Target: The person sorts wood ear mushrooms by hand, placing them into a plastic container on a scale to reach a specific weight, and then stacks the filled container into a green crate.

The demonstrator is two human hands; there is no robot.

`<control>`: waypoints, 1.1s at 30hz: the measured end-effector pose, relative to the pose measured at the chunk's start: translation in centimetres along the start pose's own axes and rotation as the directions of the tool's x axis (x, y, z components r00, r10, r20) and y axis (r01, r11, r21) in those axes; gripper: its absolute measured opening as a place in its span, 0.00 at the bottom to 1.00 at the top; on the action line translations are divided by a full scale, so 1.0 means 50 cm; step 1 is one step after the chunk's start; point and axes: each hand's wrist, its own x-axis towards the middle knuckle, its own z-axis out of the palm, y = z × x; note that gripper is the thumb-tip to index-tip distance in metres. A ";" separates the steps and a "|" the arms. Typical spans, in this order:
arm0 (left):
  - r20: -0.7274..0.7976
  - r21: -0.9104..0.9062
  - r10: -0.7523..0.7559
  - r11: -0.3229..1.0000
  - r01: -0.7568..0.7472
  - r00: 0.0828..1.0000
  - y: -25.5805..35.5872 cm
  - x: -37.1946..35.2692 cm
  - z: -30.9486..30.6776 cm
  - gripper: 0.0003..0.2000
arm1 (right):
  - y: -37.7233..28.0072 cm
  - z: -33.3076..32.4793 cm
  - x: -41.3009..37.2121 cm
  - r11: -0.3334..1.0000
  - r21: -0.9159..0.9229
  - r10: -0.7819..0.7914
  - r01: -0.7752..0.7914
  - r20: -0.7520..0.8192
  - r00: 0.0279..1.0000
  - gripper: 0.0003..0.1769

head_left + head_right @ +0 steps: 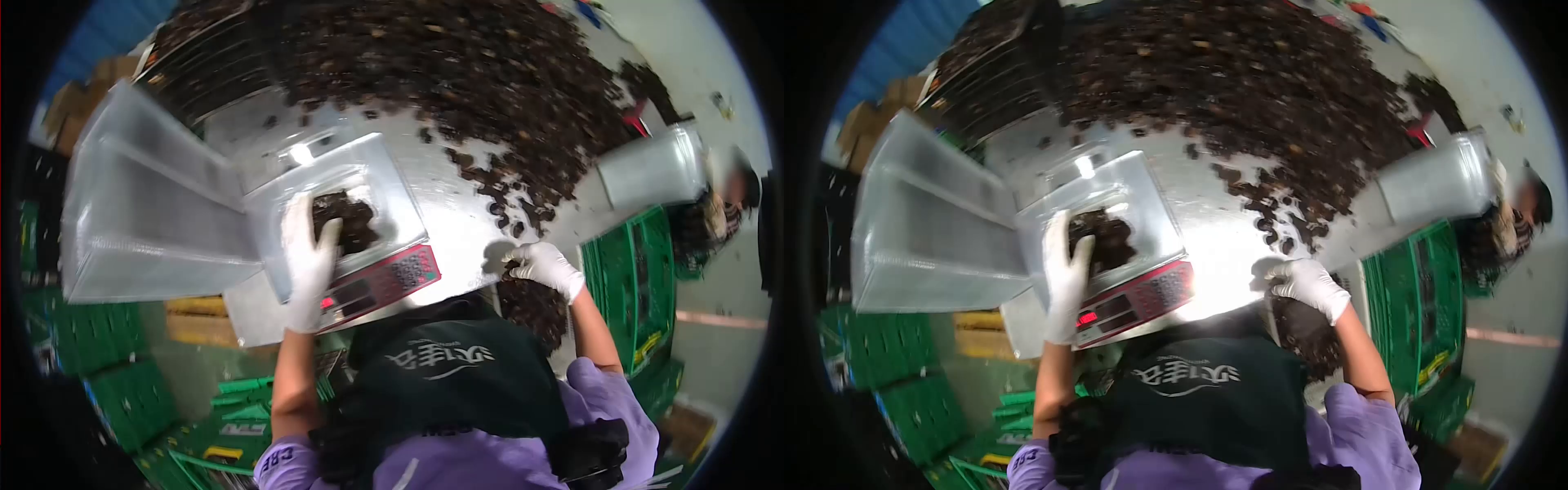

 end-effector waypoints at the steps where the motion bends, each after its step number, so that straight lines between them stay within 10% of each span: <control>1: -0.009 -0.001 -0.020 1.000 0.020 1.000 0.000 -0.007 0.003 0.28 | 0.030 0.006 -0.047 0.928 -0.365 0.091 -0.079 0.015 0.996 0.14; 3: -0.077 0.028 0.058 0.998 -0.056 0.995 0.003 -0.009 -0.003 0.27 | 0.054 0.029 -0.096 0.820 -0.448 0.363 -0.357 -0.076 0.929 0.14; 11: -0.201 0.229 0.234 0.955 -0.187 0.951 0.120 -0.004 -0.007 0.21 | 0.157 0.109 -0.033 0.911 -0.029 0.316 -0.410 -0.588 0.744 0.13; 20: 0.430 -0.381 0.453 0.875 -0.297 0.781 0.306 -0.042 0.351 0.10 | 0.175 0.086 0.065 0.842 0.358 0.536 -0.404 -0.468 0.703 0.18; 22: 0.517 -0.334 0.441 0.893 -0.301 0.734 0.293 -0.052 0.464 0.11 | 0.216 0.096 0.044 0.652 0.755 0.533 -0.066 -0.394 0.749 0.08; 23: 0.551 -0.255 0.430 0.903 -0.347 0.715 0.292 -0.057 0.512 0.11 | 0.205 0.066 0.012 0.340 0.932 0.527 0.125 -0.299 0.796 0.05; 25: 0.589 -0.168 0.409 0.905 -0.390 0.697 0.312 -0.055 0.555 0.12 | 0.263 0.069 -0.020 -0.211 0.906 0.364 0.367 -0.276 0.889 0.09; 27: 0.655 0.131 0.258 0.887 -0.443 0.710 0.338 -0.046 0.579 0.10 | 0.282 0.071 -0.037 -0.341 0.856 0.291 0.388 -0.296 0.910 0.15; 29: 0.627 0.115 0.273 0.894 -0.433 0.730 0.344 -0.045 0.580 0.09 | 0.201 0.002 -0.041 -0.318 0.881 0.538 0.351 -0.137 0.832 0.12; 33: 0.582 -0.066 0.130 0.991 -0.113 0.802 0.337 -0.055 0.552 0.04 | 0.276 0.037 0.059 0.509 0.857 0.492 0.079 -0.365 0.791 0.12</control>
